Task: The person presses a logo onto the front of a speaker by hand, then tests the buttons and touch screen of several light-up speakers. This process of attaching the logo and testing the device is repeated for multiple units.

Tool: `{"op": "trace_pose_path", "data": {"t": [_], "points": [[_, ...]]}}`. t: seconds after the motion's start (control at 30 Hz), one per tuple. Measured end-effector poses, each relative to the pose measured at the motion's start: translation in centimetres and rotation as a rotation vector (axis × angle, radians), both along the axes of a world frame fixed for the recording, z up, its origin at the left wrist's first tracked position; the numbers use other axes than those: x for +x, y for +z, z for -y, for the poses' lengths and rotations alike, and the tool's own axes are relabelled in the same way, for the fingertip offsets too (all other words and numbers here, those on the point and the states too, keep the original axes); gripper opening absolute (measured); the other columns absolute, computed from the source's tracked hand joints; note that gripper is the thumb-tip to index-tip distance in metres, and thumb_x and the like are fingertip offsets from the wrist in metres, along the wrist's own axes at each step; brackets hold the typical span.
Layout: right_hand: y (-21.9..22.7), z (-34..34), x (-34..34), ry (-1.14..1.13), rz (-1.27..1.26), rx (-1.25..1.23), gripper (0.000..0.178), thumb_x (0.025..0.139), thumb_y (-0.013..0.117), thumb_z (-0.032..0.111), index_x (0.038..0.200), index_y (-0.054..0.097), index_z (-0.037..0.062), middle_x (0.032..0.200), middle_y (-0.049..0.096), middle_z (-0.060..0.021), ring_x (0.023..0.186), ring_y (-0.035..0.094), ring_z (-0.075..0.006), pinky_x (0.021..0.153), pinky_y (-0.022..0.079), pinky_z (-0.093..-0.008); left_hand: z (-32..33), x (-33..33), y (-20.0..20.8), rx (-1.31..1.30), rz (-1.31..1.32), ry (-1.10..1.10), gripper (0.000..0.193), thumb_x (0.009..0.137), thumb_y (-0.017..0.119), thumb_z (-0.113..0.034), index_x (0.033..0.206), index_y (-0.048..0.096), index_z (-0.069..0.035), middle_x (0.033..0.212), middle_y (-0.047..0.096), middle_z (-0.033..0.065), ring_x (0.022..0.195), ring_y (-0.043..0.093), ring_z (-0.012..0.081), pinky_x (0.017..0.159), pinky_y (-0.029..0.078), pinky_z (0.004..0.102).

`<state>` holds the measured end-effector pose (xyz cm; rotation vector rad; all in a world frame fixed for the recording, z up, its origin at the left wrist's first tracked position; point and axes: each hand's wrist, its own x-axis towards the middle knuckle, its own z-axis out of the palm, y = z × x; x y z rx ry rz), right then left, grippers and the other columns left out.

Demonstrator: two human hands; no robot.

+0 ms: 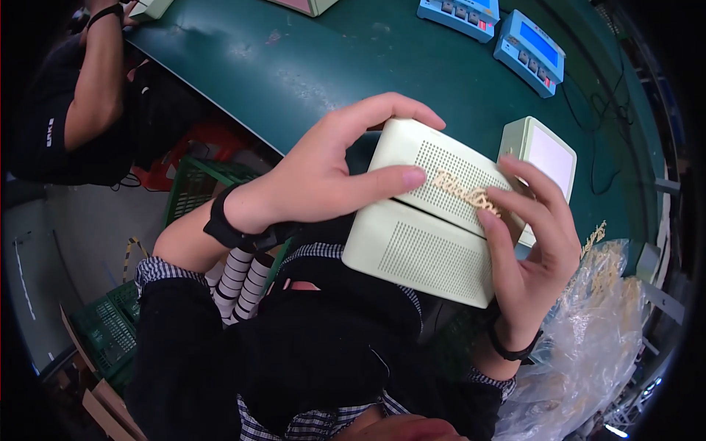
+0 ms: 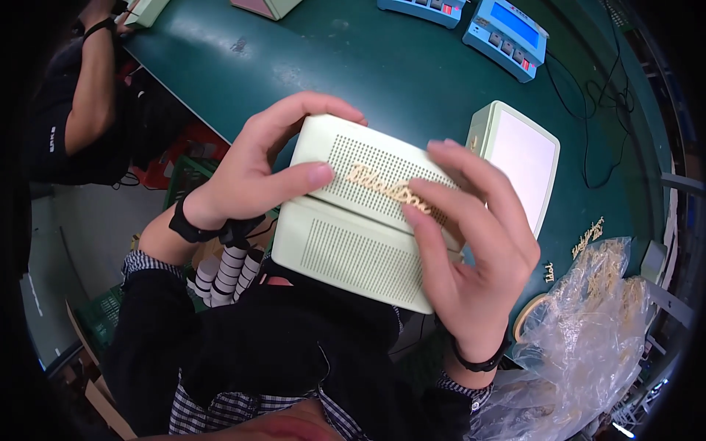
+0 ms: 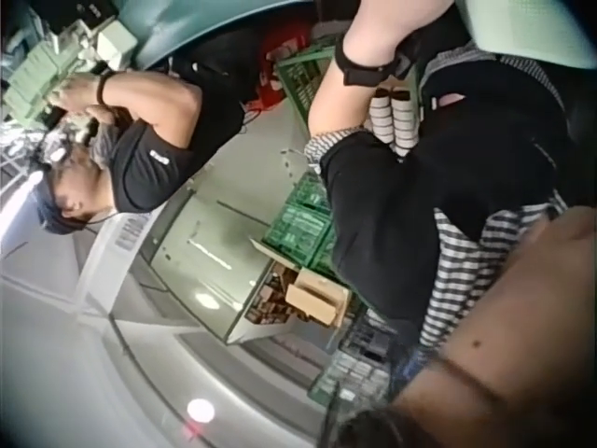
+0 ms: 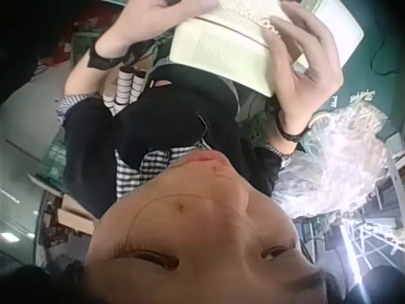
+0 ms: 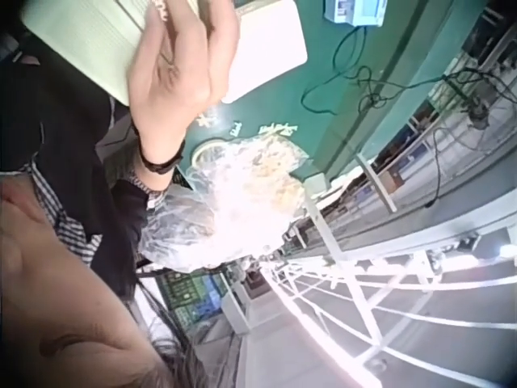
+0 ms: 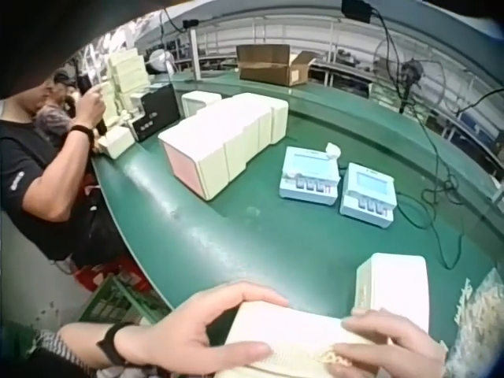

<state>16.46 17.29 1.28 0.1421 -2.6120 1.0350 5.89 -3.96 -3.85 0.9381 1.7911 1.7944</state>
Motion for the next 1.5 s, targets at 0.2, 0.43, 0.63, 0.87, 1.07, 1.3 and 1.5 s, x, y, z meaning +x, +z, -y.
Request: {"op": "trace_pose_path", "data": {"t": [0.2, 0.43, 0.63, 0.87, 1.07, 1.3, 1.5], "points": [[-1.3, -0.3, -0.2, 0.064, -0.035, -0.166, 0.02, 0.072, 0.075, -0.006, 0.092, 0.072, -0.0049, 0.109, 0.067, -0.0196, 0.105, 0.065, -0.0349, 0.091, 0.054, -0.0416, 0.1, -0.2, -0.7, 0.006, -0.056, -0.009, 0.047, 0.085, 0.066, -0.015, 0.127, 0.053, 0.002, 0.123, 0.059, 0.0137, 0.115, 0.056, 0.0211, 0.102, 0.043, 0.0352], [-1.0, -0.1, 0.1, 0.022, 0.013, -0.194, 0.021, 0.07, 0.072, -0.007, 0.091, 0.072, -0.0055, 0.108, 0.066, -0.0201, 0.114, 0.061, -0.0364, 0.099, 0.049, -0.0461, 0.0, -0.4, -0.9, 0.012, -0.04, -0.015, 0.052, 0.082, 0.068, -0.018, 0.126, 0.052, 0.003, 0.123, 0.058, 0.016, 0.117, 0.055, 0.0229, 0.102, 0.043, 0.0368], [-1.0, -0.1, 0.1, 0.028, -0.019, -0.09, 0.02, 0.07, 0.071, -0.005, 0.09, 0.071, -0.0065, 0.102, 0.066, -0.0187, 0.11, 0.062, -0.037, 0.096, 0.049, -0.0446, -0.1, -0.2, -0.8, 0.01, 0.016, 0.004, 0.053, 0.083, 0.067, -0.018, 0.127, 0.05, 0.004, 0.124, 0.058, 0.017, 0.118, 0.055, 0.023, 0.101, 0.045, 0.0367], [-1.1, -0.4, -0.4, 0.095, -0.073, -0.046, 0.019, 0.072, 0.069, -0.005, 0.09, 0.068, -0.0081, 0.099, 0.066, -0.0183, 0.106, 0.063, -0.0364, 0.095, 0.049, -0.0444, -0.2, 0.0, -0.5, -0.018, 0.057, 0.011, 0.052, 0.085, 0.064, -0.019, 0.129, 0.047, 0.004, 0.124, 0.058, 0.0178, 0.114, 0.058, 0.0229, 0.098, 0.048, 0.0367], [-1.2, -0.5, -0.4, 0.117, -0.084, -0.065, 0.02, 0.072, 0.069, -0.007, 0.092, 0.068, -0.0091, 0.1, 0.066, -0.0185, 0.107, 0.062, -0.0364, 0.095, 0.049, -0.0444, 0.0, 0.1, -0.6, -0.03, 0.033, 0.011, 0.052, 0.087, 0.062, -0.02, 0.13, 0.045, 0.004, 0.124, 0.058, 0.0182, 0.114, 0.058, 0.0232, 0.097, 0.048, 0.0371], [-1.3, -0.3, -0.1, 0.072, 0.002, -0.252, 0.021, 0.07, 0.068, -0.01, 0.091, 0.072, -0.0072, 0.109, 0.063, -0.0207, 0.113, 0.06, -0.0366, 0.101, 0.047, -0.0485, 0.0, 0.2, -0.5, -0.039, 0.022, 0.012, 0.052, 0.087, 0.062, -0.02, 0.13, 0.045, 0.004, 0.124, 0.059, 0.0185, 0.114, 0.058, 0.0233, 0.098, 0.048, 0.0369], [-1.0, -0.7, -0.4, 0.123, -0.014, -0.153, 0.02, 0.069, 0.068, -0.01, 0.088, 0.072, -0.0056, 0.114, 0.061, -0.0216, 0.117, 0.057, -0.0388, 0.103, 0.044, -0.0527, 0.1, 0.2, -0.6, -0.031, -0.008, 0.008, 0.051, 0.087, 0.061, -0.019, 0.13, 0.045, 0.003, 0.124, 0.059, 0.0184, 0.114, 0.058, 0.0231, 0.098, 0.048, 0.0366]]}}
